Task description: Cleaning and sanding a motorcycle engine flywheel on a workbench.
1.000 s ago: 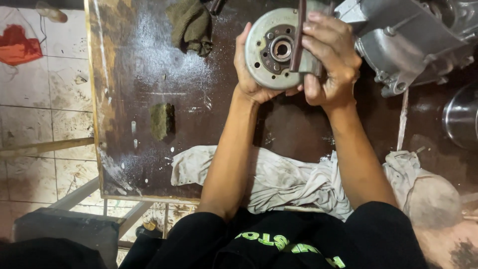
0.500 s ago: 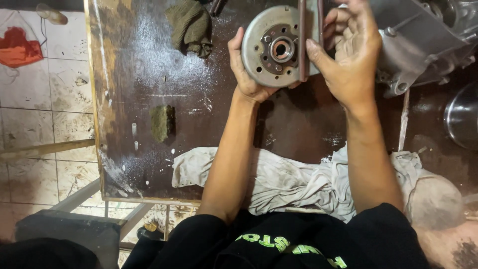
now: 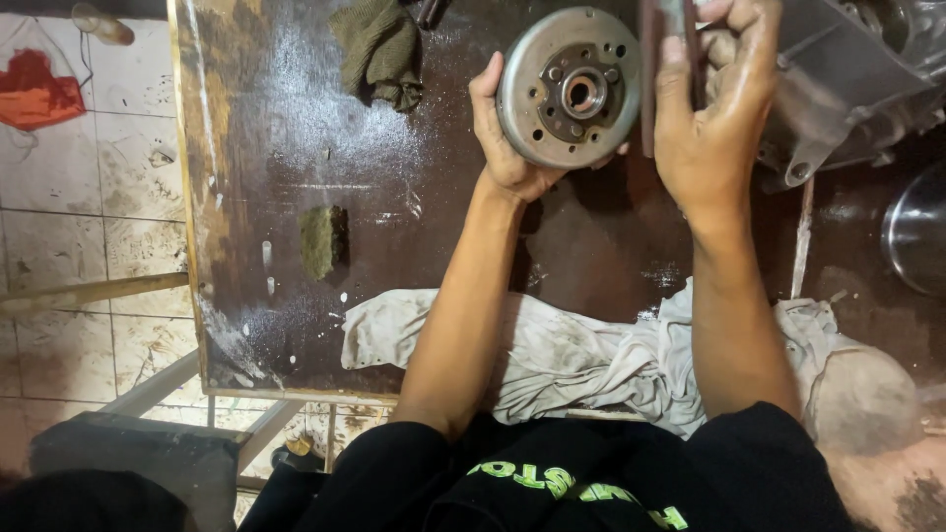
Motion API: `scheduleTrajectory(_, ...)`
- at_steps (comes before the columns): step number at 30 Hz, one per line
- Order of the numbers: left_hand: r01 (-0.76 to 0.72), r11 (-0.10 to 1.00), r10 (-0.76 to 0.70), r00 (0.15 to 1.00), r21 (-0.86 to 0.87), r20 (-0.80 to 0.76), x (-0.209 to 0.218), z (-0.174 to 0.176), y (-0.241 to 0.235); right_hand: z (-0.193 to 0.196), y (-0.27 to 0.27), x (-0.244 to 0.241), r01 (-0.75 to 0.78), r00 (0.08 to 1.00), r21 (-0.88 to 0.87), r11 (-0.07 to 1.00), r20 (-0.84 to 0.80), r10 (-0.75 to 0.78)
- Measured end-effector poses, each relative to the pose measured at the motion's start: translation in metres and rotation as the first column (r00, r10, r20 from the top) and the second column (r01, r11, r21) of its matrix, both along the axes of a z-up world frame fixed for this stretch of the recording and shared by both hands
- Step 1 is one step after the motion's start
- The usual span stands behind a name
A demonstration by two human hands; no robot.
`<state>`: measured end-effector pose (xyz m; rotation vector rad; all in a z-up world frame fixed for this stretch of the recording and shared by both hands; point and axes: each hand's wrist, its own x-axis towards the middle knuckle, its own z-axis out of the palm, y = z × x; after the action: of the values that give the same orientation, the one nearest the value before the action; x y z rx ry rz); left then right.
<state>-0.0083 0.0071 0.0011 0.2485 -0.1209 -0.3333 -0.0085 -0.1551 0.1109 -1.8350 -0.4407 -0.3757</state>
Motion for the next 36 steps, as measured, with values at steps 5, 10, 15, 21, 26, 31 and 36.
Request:
scheduleTrajectory(5,0.047,0.998,-0.041,0.99,-0.041,0.132,0.004,-0.012,-0.003,-0.049,-0.016,0.012,0.046,0.999,-0.137,0.99,0.027,-0.042)
scheduleTrajectory(10,-0.065,0.988,0.079,0.992,0.143,-0.095,0.005,-0.014,-0.004,-0.027,-0.012,0.0,0.036,0.997,-0.338,0.94,-0.056,-0.059)
scheduleTrajectory(15,0.014,0.988,-0.003,0.997,0.152,-0.074,0.004,-0.014,-0.009,-0.031,-0.011,0.008,0.18,0.983,-0.389,0.903,0.098,-0.153)
scheduleTrajectory(21,0.023,0.999,-0.028,0.993,-0.043,-0.114,0.006,-0.016,-0.008,-0.027,-0.008,0.002,0.2,0.973,-0.523,0.829,0.204,-0.107)
scheduleTrajectory(26,0.03,0.998,-0.032,0.998,-0.047,-0.054,0.004,-0.018,-0.004,-0.029,-0.001,0.012,0.161,0.986,-0.387,0.908,0.024,-0.165)
scheduleTrajectory(31,-0.012,1.0,0.007,0.985,-0.027,-0.171,0.005,-0.012,-0.003,-0.016,-0.002,0.005,0.135,0.991,-0.497,0.857,0.079,-0.11)
scheduleTrajectory(36,0.091,0.996,-0.089,0.987,0.008,-0.13,0.006,-0.007,-0.004,-0.017,0.007,0.012,0.236,0.969,-0.499,0.834,0.189,-0.16)
